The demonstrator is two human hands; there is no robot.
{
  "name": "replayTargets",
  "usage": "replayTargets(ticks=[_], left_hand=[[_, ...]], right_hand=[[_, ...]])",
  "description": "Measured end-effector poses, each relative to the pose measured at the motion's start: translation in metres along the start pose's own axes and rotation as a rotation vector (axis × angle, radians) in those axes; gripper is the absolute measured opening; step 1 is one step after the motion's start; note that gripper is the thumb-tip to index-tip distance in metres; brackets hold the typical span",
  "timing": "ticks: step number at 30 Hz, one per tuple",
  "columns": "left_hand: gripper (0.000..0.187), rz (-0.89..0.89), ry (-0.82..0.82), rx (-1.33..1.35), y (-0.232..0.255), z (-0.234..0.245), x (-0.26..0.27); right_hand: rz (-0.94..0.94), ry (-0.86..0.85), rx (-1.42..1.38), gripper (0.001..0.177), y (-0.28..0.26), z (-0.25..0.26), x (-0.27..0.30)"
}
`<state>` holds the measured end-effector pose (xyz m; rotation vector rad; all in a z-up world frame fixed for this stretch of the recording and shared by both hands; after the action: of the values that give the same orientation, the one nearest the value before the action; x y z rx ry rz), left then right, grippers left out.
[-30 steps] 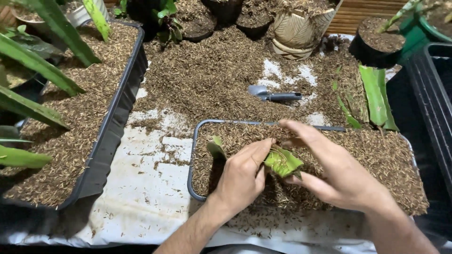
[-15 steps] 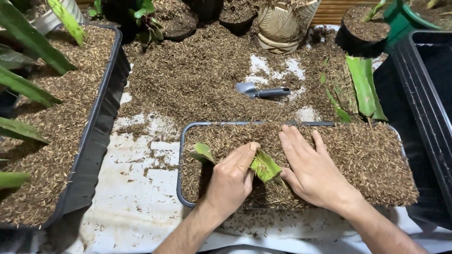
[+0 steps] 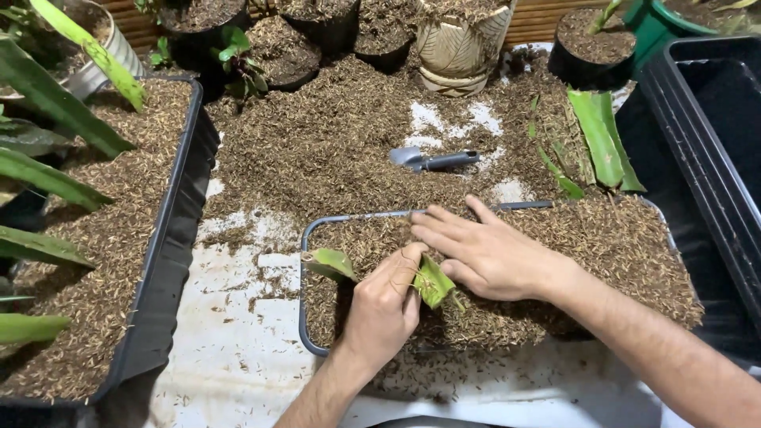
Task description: Planting cactus or succulent cuttings into a seedling tray filled with soil and firming the substrate around them.
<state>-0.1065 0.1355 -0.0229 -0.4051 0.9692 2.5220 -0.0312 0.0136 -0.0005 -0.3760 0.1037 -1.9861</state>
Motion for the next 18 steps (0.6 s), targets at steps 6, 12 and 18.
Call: replayTargets(ticks=[6,12,18], left_hand=[[0.058,0.019,0.008,0.013,0.003,0.003,-0.004],[0.055,-0.025,0.014,-0.008,0.009,0.005,-0.012],[0.051,-0.003,0.017,0.018,0.01,0.007,-0.015]], right_hand=[[0.056,0.146,-0.091,0.057,-0.017,0.025,0.045],[-0.04,0.261,0.055,0.05,-0.022,0.003,0.077],[0.072,0.415,0.066,0.037,-0.035,-0.014,0.059]])
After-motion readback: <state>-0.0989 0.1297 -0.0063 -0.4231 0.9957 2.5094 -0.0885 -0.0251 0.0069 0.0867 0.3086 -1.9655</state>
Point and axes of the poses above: each hand's wrist, its own x-axis away from the middle knuckle, its own z-axis out of the back of the hand, y = z × x, the point moved 5 cm from there along -x, towards the middle knuckle, and after that the axes turned 8 degrees about -y, right-handed, at the moved point
